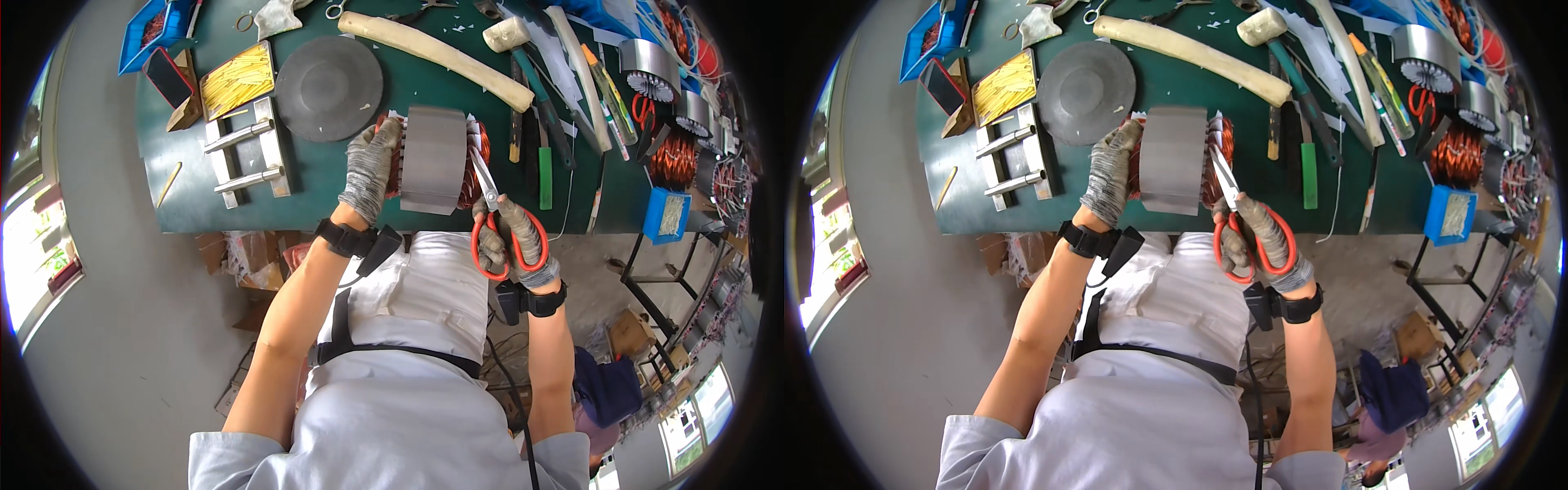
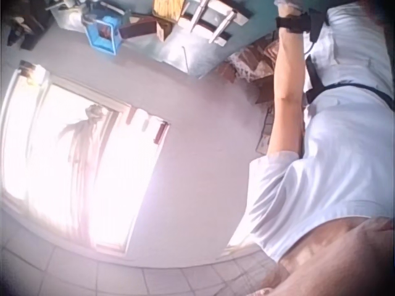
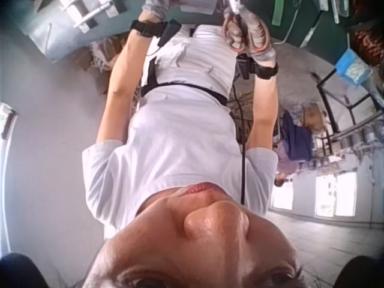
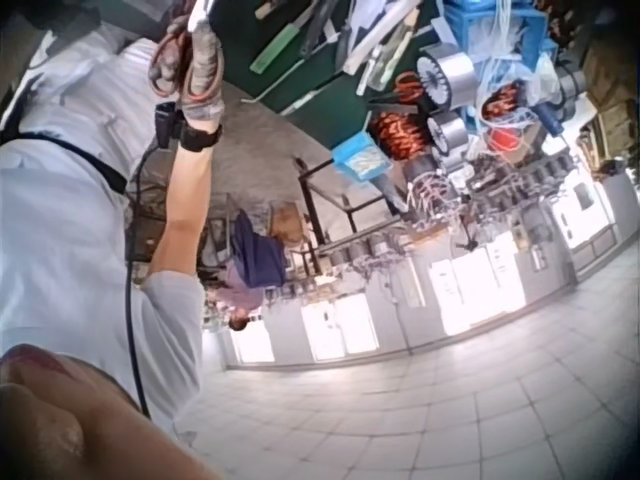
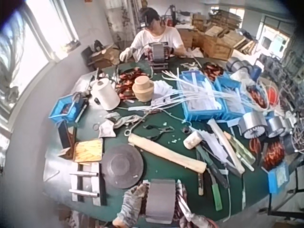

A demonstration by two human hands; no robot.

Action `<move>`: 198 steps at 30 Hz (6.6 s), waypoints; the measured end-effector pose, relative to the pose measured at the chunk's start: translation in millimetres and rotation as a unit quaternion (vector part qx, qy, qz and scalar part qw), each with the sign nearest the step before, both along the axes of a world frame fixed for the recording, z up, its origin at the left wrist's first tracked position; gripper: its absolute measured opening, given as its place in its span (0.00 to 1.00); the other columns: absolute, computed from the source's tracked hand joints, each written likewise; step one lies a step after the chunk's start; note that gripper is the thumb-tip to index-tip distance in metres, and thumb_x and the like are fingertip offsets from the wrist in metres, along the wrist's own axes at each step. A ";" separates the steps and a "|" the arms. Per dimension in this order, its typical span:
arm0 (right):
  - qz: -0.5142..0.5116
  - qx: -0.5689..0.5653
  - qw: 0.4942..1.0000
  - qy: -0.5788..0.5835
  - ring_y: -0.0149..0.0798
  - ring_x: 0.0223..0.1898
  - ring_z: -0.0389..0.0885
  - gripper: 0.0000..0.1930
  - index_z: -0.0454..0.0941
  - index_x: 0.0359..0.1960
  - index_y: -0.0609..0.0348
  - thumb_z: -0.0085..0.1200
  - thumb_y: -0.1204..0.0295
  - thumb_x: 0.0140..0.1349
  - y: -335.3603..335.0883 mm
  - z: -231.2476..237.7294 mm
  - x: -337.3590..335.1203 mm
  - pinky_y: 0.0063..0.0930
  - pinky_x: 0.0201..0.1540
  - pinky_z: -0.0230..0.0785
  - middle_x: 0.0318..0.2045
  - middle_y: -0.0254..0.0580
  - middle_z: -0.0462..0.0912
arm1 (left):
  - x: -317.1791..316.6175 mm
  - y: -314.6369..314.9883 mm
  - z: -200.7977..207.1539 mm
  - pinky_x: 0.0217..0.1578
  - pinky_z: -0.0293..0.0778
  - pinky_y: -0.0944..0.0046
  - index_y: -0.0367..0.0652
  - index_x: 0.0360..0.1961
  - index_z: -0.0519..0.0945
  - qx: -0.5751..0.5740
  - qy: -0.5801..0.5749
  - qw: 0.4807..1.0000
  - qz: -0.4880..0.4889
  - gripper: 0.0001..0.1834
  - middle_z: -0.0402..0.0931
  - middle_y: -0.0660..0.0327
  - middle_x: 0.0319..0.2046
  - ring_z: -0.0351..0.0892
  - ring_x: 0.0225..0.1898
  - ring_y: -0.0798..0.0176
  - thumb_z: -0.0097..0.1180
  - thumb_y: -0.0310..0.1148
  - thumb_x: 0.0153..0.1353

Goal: The recorder is assembling and shaping the copper windings of a motor stator using a hammer, a wooden shaping tool, and scissors.

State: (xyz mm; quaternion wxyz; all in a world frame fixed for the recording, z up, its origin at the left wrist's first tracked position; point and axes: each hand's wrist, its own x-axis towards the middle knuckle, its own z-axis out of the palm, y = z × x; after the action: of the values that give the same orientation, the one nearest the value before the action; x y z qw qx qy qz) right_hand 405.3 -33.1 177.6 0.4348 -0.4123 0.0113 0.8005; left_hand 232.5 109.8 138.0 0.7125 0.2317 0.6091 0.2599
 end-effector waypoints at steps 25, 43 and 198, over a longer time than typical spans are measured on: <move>0.022 0.000 0.999 -0.045 0.26 0.09 0.65 0.25 0.69 0.32 0.61 0.43 0.47 0.61 -19.3 -0.6 -5.2 0.20 0.16 0.64 0.08 0.32 0.66 | -2.7 -6.8 -2.3 0.24 0.69 0.73 0.39 0.32 0.74 -0.002 0.048 0.999 -0.021 0.15 0.71 0.67 0.24 0.69 0.23 0.75 0.55 0.41 0.57; -0.023 -0.022 0.999 -0.008 0.24 0.09 0.62 0.23 0.69 0.33 0.61 0.43 0.49 0.62 -17.2 8.6 -11.9 0.19 0.15 0.64 0.09 0.30 0.65 | -9.2 -17.5 -3.0 0.21 0.68 0.74 0.39 0.33 0.74 0.028 0.040 0.999 -0.009 0.13 0.71 0.69 0.22 0.68 0.20 0.77 0.55 0.40 0.57; -0.026 -0.045 0.997 0.049 0.25 0.09 0.59 0.22 0.71 0.33 0.57 0.45 0.48 0.60 33.7 17.8 10.1 0.27 0.18 0.67 0.11 0.30 0.65 | 12.1 11.7 0.5 0.34 0.72 0.64 0.41 0.44 0.70 0.131 0.076 0.988 0.019 0.15 0.66 0.56 0.42 0.71 0.38 0.61 0.53 0.34 0.57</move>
State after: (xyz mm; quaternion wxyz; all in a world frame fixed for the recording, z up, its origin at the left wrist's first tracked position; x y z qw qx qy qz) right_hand 415.4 0.7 195.4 0.4355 -0.3915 0.0798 0.8067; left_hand 244.6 121.5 138.5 0.6226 0.3304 0.6264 0.3330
